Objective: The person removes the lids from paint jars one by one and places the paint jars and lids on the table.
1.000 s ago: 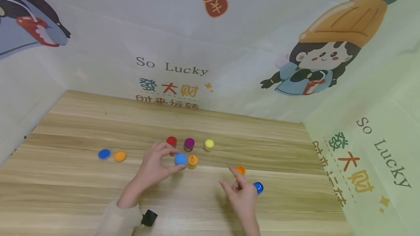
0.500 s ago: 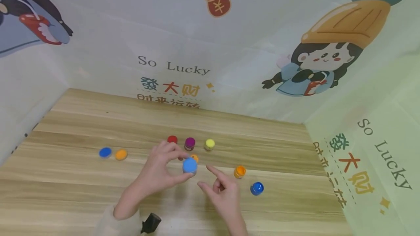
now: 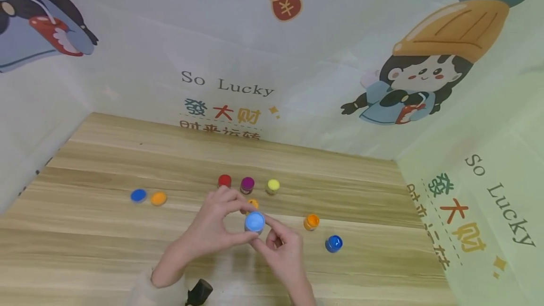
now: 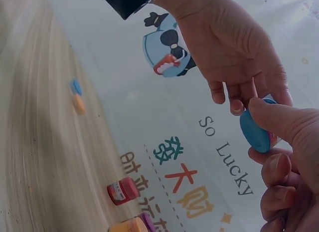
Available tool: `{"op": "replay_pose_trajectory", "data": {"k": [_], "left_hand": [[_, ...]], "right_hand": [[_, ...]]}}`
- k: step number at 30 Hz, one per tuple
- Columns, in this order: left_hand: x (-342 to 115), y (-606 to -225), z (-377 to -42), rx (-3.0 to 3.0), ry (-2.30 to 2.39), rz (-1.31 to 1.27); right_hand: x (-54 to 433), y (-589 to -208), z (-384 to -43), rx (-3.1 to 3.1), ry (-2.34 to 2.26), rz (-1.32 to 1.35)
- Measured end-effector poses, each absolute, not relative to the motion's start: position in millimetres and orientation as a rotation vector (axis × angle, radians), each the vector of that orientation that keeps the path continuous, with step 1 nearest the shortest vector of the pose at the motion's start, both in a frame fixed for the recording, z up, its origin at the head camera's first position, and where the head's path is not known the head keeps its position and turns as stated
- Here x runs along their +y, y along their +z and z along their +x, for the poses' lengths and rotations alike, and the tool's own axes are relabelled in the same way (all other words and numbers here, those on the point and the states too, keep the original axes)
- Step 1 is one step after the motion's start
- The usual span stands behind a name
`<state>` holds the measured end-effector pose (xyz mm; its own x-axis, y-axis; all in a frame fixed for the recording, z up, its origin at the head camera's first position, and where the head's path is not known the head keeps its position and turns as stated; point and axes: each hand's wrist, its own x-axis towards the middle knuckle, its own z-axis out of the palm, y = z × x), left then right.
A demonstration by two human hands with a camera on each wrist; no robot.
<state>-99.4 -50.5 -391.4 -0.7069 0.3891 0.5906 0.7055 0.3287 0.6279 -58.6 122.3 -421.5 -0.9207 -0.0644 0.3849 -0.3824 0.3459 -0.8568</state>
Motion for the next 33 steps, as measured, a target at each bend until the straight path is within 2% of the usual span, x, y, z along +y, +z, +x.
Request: {"op": "replay_pose_trajectory", "data": {"k": [5, 12, 16, 23, 30, 33], "left_hand": [[-52.1, -392.6, -99.9, -2.249, -1.444, -1.035], [-54.9, -399.0, -104.3, -2.119, -1.631, -1.247], [-54.1, -402.0, -105.8, -2.094, -1.676, -1.262], [-50.5, -406.4, -102.8, -2.131, -1.699, -1.111], [-37.6, -407.8, -96.3, -2.155, -1.646, -0.821], [-35.5, -405.2, -94.5, -2.191, -1.611, -0.810]], "right_hand": [[121.1, -420.9, -58.2, -2.295, 1.633, 0.420], [121.9, -424.0, -58.5, -2.289, 1.675, 0.489], [122.3, -423.3, -59.0, -2.288, 1.668, 0.515], [122.4, -424.5, -60.7, -2.252, 1.598, 0.537], [117.2, -426.1, -61.5, -2.162, 1.576, 0.526], [115.9, -427.1, -62.7, -2.134, 1.574, 0.532]]}}
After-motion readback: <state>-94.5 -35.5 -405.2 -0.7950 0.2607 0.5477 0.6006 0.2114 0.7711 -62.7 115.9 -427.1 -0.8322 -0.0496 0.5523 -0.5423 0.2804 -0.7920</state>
